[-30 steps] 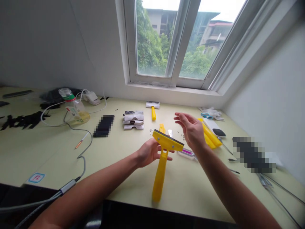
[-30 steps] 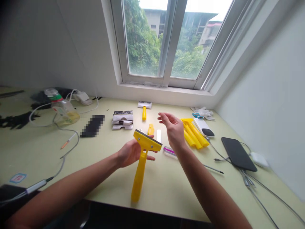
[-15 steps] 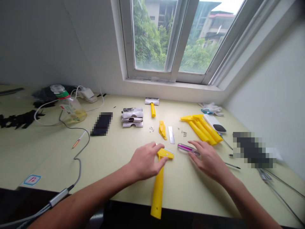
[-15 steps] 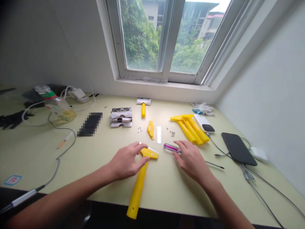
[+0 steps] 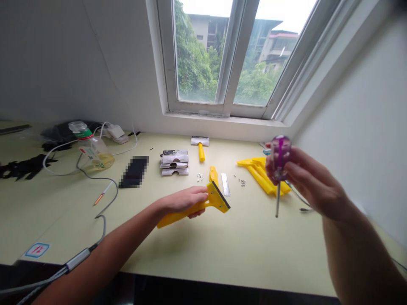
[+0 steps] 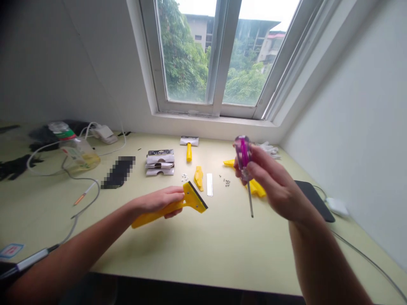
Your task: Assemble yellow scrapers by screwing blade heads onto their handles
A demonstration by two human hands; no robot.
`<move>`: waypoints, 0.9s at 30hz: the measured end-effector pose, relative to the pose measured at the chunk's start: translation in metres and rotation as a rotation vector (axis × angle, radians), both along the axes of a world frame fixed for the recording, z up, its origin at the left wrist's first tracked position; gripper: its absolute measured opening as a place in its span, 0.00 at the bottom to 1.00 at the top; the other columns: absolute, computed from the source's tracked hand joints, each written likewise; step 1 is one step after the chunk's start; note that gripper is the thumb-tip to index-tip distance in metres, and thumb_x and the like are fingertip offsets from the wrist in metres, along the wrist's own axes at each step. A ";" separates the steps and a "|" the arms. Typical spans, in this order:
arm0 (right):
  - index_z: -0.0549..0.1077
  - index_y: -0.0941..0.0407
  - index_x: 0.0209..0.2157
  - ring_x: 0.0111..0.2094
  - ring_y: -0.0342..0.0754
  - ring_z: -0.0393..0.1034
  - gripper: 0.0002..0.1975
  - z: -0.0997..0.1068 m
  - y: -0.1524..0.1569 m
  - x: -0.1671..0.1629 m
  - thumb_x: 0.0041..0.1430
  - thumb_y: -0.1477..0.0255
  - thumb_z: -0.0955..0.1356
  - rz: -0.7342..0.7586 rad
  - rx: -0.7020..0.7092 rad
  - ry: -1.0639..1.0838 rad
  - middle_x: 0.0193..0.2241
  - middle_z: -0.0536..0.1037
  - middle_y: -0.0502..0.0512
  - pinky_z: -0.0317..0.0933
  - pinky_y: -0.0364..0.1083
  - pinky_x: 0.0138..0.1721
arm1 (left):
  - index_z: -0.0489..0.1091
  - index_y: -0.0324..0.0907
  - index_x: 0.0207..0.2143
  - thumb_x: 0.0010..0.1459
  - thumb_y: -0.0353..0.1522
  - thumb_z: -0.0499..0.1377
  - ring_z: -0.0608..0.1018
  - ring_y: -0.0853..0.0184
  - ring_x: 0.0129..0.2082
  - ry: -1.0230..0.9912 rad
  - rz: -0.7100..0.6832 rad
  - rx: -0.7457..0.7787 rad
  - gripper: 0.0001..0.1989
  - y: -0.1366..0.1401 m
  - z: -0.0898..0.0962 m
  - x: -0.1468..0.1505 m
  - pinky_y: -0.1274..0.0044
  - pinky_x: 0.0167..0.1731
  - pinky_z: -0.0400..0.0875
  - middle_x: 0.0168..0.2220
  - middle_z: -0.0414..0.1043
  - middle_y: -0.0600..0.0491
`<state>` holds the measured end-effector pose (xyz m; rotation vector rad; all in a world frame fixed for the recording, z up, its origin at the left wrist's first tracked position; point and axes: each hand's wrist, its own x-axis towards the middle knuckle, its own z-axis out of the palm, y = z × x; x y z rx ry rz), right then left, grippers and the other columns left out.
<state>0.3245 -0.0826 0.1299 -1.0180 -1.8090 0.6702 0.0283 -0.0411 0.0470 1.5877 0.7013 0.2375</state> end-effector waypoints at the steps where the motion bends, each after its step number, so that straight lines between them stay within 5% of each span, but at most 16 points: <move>1: 0.70 0.49 0.54 0.27 0.48 0.67 0.21 0.010 0.004 -0.007 0.60 0.59 0.64 0.044 -0.037 0.168 0.32 0.73 0.54 0.63 0.48 0.25 | 0.67 0.41 0.45 0.64 0.36 0.46 0.67 0.71 0.17 0.049 -0.003 0.055 0.15 0.005 -0.001 0.000 0.78 0.21 0.64 0.22 0.64 0.57; 4: 0.73 0.52 0.40 0.19 0.41 0.55 0.19 0.025 0.018 -0.037 0.52 0.54 0.69 0.124 -0.066 0.469 0.23 0.66 0.48 0.50 0.43 0.17 | 0.68 0.42 0.39 0.64 0.39 0.46 0.67 0.71 0.14 0.218 -0.024 0.225 0.14 0.013 -0.009 0.004 0.79 0.17 0.61 0.22 0.66 0.57; 7: 0.65 0.53 0.25 0.15 0.37 0.48 0.19 0.022 0.029 -0.066 0.50 0.54 0.72 0.140 -0.043 0.571 0.17 0.58 0.44 0.41 0.41 0.15 | 0.68 0.42 0.28 0.62 0.38 0.50 0.69 0.69 0.19 0.298 -0.011 0.573 0.14 0.017 -0.020 0.010 0.78 0.20 0.60 0.23 0.69 0.54; 11: 0.60 0.54 0.22 0.14 0.36 0.49 0.20 0.004 0.040 -0.086 0.52 0.60 0.72 0.174 -0.090 0.618 0.16 0.56 0.42 0.42 0.41 0.14 | 0.72 0.42 0.31 0.61 0.38 0.54 0.74 0.61 0.34 0.329 0.033 1.024 0.12 0.016 -0.031 0.012 0.74 0.31 0.66 0.31 0.73 0.48; 16: 0.61 0.53 0.25 0.12 0.35 0.48 0.14 -0.015 0.051 -0.097 0.53 0.67 0.71 0.163 -0.103 0.733 0.15 0.57 0.39 0.42 0.39 0.13 | 0.72 0.47 0.50 0.61 0.36 0.58 0.74 0.61 0.40 0.284 -0.067 1.167 0.15 0.011 -0.046 0.007 0.72 0.39 0.67 0.40 0.73 0.48; 20: 0.58 0.53 0.24 0.12 0.34 0.41 0.15 -0.025 0.056 -0.106 0.51 0.68 0.71 0.129 -0.111 0.844 0.13 0.54 0.38 0.37 0.38 0.12 | 0.72 0.53 0.52 0.63 0.34 0.55 0.73 0.64 0.37 0.264 -0.099 1.233 0.15 0.015 -0.055 0.005 0.73 0.37 0.66 0.40 0.73 0.49; 27: 0.61 0.54 0.24 0.12 0.34 0.44 0.11 -0.047 0.067 -0.113 0.53 0.71 0.69 0.206 -0.129 0.856 0.14 0.55 0.38 0.39 0.38 0.13 | 0.72 0.53 0.52 0.66 0.37 0.53 0.72 0.66 0.35 0.326 -0.100 1.281 0.15 0.016 -0.055 0.007 0.75 0.34 0.64 0.37 0.71 0.50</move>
